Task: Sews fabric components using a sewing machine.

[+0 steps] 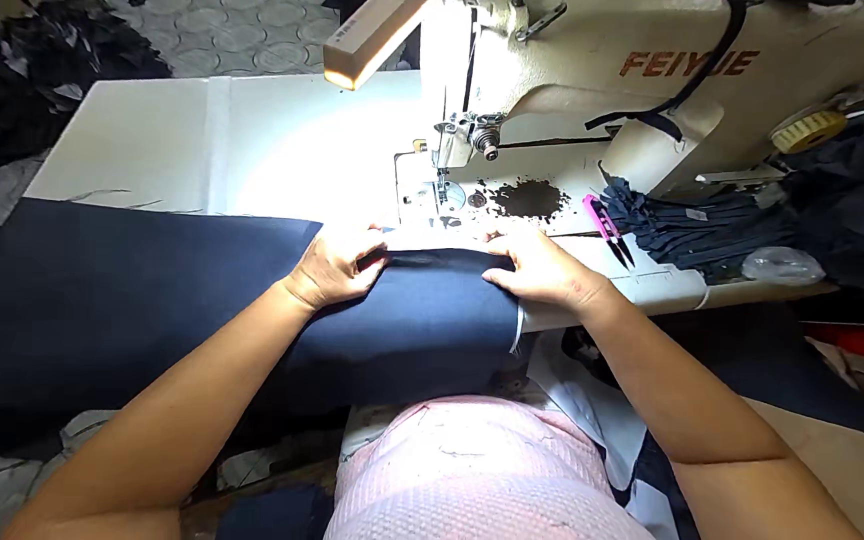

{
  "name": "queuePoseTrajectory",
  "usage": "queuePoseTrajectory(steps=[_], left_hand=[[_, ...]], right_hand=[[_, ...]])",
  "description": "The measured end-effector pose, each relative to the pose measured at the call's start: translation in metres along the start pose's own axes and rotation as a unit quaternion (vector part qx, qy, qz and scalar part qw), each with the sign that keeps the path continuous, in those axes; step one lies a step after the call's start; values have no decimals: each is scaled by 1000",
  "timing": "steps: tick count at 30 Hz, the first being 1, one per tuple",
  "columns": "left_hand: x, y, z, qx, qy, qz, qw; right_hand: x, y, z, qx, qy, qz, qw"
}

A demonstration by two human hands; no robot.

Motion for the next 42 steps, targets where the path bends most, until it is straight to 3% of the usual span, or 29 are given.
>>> queuePoseTrajectory(steps=[7, 14, 21, 25, 32, 36, 42], left_hand=[[-1, -4, 1, 36, 19, -46, 998], [-6, -7, 10, -20, -183, -69, 981], [-7, -7, 21, -21, -216, -45, 975], [-8, -6, 24, -6, -235, -52, 971], [-6, -5, 26, -2, -252, -47, 967], [-6, -5, 25, 3, -258, -55, 965], [-5, -8, 27, 21, -267, -79, 960]], right_hand=[[2, -4, -2, 61, -22, 56, 996], [20, 2, -10, 203, 72, 177, 960], [21, 18, -16, 363, 171, 263, 877], [17, 19, -16, 385, 194, 312, 846], [18, 21, -15, 410, 198, 335, 825], [14, 19, -15, 396, 231, 343, 820], [10, 18, -20, 385, 208, 353, 827]])
Point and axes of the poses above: each hand's wrist, its own z-axis towards the middle knuckle, its own y-axis out of the palm, x = y × z, the point moved 1 cm from there along z, towards the middle knuckle, and after that the axes turned 7 degrees about x, right-handed, at the moved point
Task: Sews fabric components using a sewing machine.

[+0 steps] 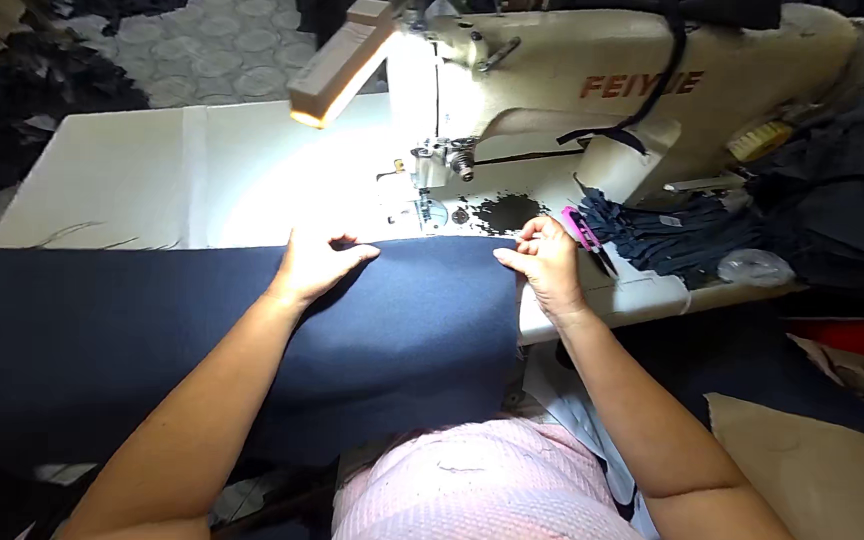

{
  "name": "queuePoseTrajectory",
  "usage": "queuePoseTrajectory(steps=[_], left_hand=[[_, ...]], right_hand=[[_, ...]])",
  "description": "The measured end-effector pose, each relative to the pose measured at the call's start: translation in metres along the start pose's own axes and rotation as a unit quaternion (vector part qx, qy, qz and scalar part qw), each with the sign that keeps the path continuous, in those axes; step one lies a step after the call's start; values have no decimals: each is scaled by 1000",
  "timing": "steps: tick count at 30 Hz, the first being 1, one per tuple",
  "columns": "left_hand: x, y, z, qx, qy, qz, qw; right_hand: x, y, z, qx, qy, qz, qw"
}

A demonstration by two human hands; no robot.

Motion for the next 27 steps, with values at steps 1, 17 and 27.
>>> queuePoseTrajectory(steps=[1, 17, 27], left_hand=[[1, -1, 0, 2, -1, -12, 1000], [-9, -3, 4, -22, -23, -128, 991], [-11, -9, 6, -45, -58, -170, 983]], right_hand=[[-2, -1, -3, -8, 7, -3, 1000], [3, -3, 0, 12, 12, 15, 1000], [2, -3, 0, 22, 20, 17, 999]])
Point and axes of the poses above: each hand's wrist, its own z-axis towards the middle knuckle, its own y-axis out of the palm, x = y × z, the point moved 1 cm from there along z, towards the middle knuckle, and after that the axes turned 7 degrees about x, right-handed, at the moved point
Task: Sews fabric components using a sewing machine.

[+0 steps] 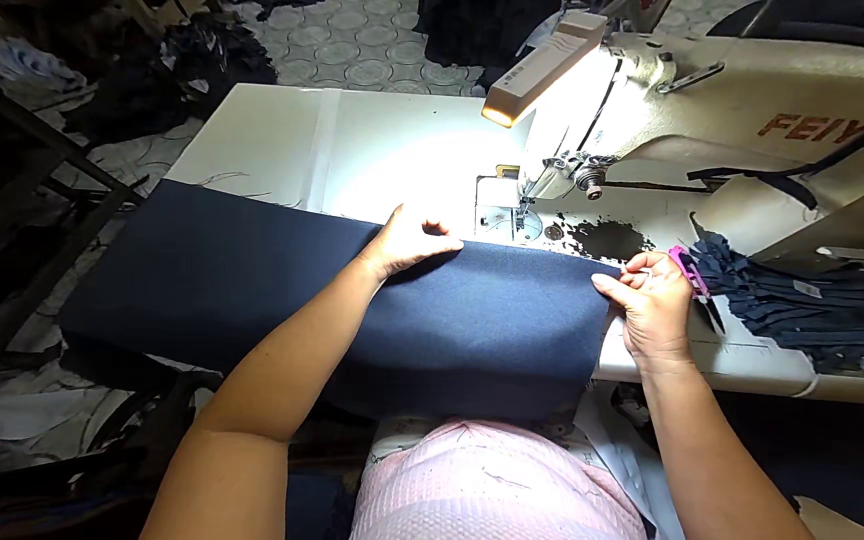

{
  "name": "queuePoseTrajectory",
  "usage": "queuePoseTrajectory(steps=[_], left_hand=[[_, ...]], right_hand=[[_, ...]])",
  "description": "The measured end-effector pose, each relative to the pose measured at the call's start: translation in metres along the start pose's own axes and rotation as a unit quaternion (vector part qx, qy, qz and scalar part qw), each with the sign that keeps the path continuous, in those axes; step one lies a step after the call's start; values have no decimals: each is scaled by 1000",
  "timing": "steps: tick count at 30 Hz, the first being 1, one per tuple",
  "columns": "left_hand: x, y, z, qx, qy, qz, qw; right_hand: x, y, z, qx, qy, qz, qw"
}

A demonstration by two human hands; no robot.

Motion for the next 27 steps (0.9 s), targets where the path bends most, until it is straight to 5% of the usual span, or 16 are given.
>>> queuePoseTrajectory(steps=[15, 22, 27], left_hand=[[2, -3, 0, -22, -57, -70, 996], [4, 2, 0, -5, 80, 114, 990], [25, -7, -15, 56, 263, 216, 939]], right_hand=[[0, 1, 1, 2, 14, 25, 1000], [1, -2, -2, 12, -38, 32, 999], [-29, -12, -17, 18, -135, 58, 989]])
Point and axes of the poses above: each hand's wrist, its own z-axis towards the middle knuckle, its own y-axis out of the palm, x = y × z, the point moved 1 cm from there along z, towards the middle knuckle, and after that the axes turned 7 degrees about x, right-handed, at the moved point
